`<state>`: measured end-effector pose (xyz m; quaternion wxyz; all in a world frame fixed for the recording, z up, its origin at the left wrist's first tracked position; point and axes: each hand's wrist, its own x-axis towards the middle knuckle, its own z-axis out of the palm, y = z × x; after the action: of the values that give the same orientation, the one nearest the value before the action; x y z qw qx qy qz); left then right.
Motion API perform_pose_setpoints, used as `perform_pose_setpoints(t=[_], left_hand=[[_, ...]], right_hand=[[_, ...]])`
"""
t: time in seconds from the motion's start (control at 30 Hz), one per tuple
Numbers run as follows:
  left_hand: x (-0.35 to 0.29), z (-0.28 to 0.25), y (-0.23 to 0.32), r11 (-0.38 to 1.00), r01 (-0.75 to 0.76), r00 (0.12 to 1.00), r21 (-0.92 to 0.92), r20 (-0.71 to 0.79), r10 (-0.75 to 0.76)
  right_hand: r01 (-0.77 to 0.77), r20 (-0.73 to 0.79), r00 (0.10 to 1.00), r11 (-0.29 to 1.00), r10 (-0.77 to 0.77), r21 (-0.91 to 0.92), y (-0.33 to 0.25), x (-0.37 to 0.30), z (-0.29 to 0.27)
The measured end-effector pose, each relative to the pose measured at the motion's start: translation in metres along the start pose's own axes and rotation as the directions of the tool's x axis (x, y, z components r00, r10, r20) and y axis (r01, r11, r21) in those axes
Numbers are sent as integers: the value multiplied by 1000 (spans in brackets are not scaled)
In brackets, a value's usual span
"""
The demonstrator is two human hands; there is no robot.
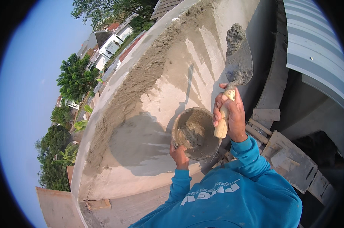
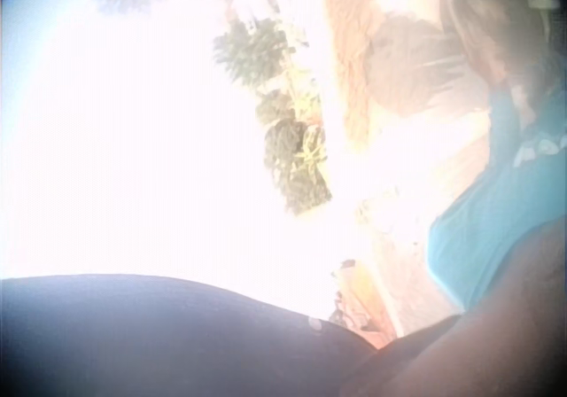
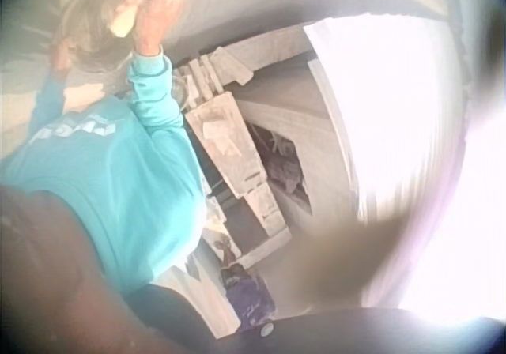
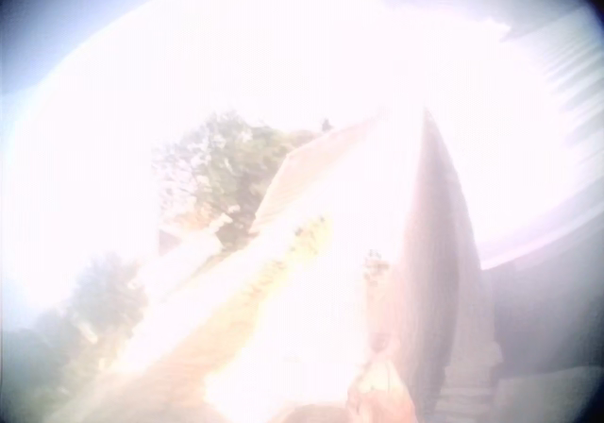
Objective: The person scoops wet cement from a bucket with a trowel and applies it to a curved concrete wall on a rooftop, smoothing the surface with the trowel. The person repeats this process along the wall's length.
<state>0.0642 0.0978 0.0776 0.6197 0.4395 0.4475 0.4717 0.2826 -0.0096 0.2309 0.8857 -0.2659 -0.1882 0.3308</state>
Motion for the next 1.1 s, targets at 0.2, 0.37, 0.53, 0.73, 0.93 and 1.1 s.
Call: perform_pose_setpoints(t=[0.2, 0.37, 0.53, 0.73, 0.93, 1.1], left_hand=[[-28, -19, 14, 1000, -20, 999, 15, -25, 21], [-42, -60, 9, 998, -36, 990, 44, -133, 42], [-54, -63, 7, 999, -42, 986, -2, -164, 41], [-56, -71, -1, 1000, -16, 979, -2, -204, 16], [-51, -64, 1, 999, -40, 988, 12, -146, 42], [-48, -53, 9, 998, -58, 994, -29, -100, 55]], right_hand=[[225, -258, 851, 762, -457, -607, 99, 114, 37], [304, 124, 952, 801, -281, -515, 144, 42, 74], [65, -97, 992, 981, -84, -182, 149, 108, 64], [11, -7, 1000, 996, -10, 94, 153, 99, 125], [-193, 199, 973, 890, 119, 414, 123, 35, 152], [-418, 430, 892, 617, 140, 667, 72, 23, 125]])
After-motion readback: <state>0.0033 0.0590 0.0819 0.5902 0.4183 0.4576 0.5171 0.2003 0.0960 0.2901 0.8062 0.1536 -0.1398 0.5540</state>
